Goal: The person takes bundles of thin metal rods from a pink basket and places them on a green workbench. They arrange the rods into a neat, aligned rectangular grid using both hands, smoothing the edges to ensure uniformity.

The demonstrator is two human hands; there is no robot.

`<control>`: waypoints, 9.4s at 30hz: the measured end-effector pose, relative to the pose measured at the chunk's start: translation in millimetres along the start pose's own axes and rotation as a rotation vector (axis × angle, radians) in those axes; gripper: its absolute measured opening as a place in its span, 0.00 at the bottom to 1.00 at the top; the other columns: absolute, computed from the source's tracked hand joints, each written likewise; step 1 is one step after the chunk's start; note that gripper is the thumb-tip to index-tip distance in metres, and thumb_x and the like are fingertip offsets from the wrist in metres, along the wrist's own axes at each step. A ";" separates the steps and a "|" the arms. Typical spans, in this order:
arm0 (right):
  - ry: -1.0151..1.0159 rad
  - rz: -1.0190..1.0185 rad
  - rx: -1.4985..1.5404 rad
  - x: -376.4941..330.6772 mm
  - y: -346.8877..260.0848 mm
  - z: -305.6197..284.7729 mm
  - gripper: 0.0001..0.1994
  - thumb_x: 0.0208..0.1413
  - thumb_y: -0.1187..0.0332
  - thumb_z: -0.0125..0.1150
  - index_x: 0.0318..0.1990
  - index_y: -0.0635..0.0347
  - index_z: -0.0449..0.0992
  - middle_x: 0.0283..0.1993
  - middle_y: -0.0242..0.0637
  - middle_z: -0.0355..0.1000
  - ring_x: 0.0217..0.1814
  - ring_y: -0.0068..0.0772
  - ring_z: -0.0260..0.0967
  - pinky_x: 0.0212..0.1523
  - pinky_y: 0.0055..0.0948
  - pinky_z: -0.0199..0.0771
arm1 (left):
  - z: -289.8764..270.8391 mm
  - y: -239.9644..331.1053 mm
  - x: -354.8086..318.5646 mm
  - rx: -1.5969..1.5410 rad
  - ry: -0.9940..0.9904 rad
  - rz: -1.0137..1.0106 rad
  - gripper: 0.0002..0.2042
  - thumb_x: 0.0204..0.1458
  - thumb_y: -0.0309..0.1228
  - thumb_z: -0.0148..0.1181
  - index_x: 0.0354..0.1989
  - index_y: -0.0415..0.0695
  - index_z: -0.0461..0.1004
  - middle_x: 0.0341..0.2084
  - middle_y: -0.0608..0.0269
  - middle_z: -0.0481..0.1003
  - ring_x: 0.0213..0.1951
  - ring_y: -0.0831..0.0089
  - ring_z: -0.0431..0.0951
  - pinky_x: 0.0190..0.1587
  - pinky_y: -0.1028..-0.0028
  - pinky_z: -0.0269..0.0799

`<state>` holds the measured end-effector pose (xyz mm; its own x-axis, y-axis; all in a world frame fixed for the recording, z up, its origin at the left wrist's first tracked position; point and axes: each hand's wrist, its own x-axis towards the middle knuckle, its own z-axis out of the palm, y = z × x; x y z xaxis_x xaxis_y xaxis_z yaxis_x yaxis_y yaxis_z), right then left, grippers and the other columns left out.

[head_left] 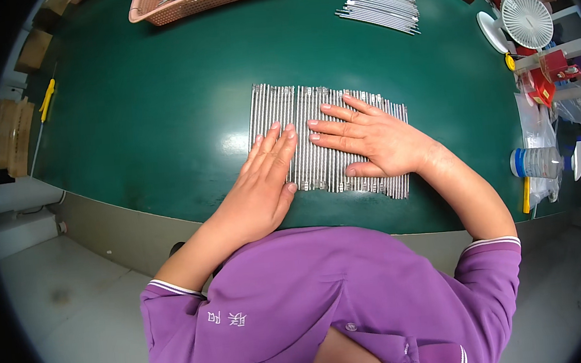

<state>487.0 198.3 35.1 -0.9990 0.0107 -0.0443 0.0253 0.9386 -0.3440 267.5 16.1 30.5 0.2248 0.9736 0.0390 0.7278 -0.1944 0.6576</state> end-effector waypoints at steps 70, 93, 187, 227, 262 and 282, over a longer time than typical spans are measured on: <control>0.444 0.208 -0.035 45.4 -31.7 -34.9 0.23 0.54 0.65 0.63 0.59 0.52 0.72 0.61 0.39 0.68 0.66 0.44 0.62 0.67 0.47 0.60 | -42.4 -57.5 -41.5 0.156 0.355 -0.126 0.13 0.50 0.24 0.58 0.45 0.40 0.74 0.58 0.50 0.69 0.68 0.45 0.58 0.66 0.51 0.54; 0.587 0.716 0.335 -72.0 -63.3 13.8 0.15 0.52 0.78 0.60 0.48 0.58 0.76 0.45 0.40 0.73 0.46 0.43 0.74 0.47 0.38 0.75 | -8.8 -42.9 -45.3 0.217 0.488 -0.107 0.17 0.55 0.25 0.56 0.54 0.40 0.70 0.62 0.48 0.64 0.62 0.51 0.64 0.63 0.59 0.60; 0.269 -0.102 -0.022 -1.7 -2.9 5.2 0.06 0.48 0.70 0.56 0.35 0.54 0.73 0.41 0.30 0.70 0.52 0.35 0.67 0.54 0.36 0.67 | -13.4 -39.8 -37.2 0.155 0.499 -0.107 0.16 0.47 0.24 0.61 0.47 0.39 0.73 0.58 0.49 0.68 0.64 0.46 0.64 0.64 0.54 0.59; 0.296 -0.270 0.055 38.5 -2.2 1.3 0.06 0.43 0.75 0.58 0.32 0.58 0.71 0.47 0.31 0.71 0.54 0.36 0.68 0.54 0.38 0.69 | -13.5 -40.2 -41.2 0.117 0.498 -0.143 0.18 0.45 0.25 0.64 0.48 0.41 0.74 0.59 0.51 0.68 0.65 0.47 0.63 0.64 0.54 0.60; 0.280 -0.299 0.022 56.0 -6.7 -2.2 0.06 0.43 0.75 0.61 0.29 0.57 0.71 0.47 0.31 0.72 0.55 0.36 0.69 0.54 0.38 0.70 | -12.9 -42.3 -41.7 0.121 0.497 -0.124 0.17 0.48 0.28 0.65 0.48 0.41 0.74 0.58 0.52 0.68 0.64 0.50 0.64 0.63 0.55 0.61; 0.157 -0.134 0.032 64.9 -13.3 0.4 0.15 0.50 0.74 0.55 0.47 0.53 0.75 0.36 0.30 0.68 0.47 0.33 0.67 0.51 0.35 0.65 | -16.7 -39.5 -41.4 0.101 0.493 -0.128 0.18 0.46 0.26 0.65 0.47 0.40 0.74 0.58 0.51 0.68 0.64 0.47 0.64 0.63 0.54 0.61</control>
<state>421.9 186.4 36.4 -0.9871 -0.0574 0.1494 -0.1092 0.9239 -0.3667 218.7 -14.6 15.5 -0.1845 0.9263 0.3286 0.7936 -0.0568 0.6057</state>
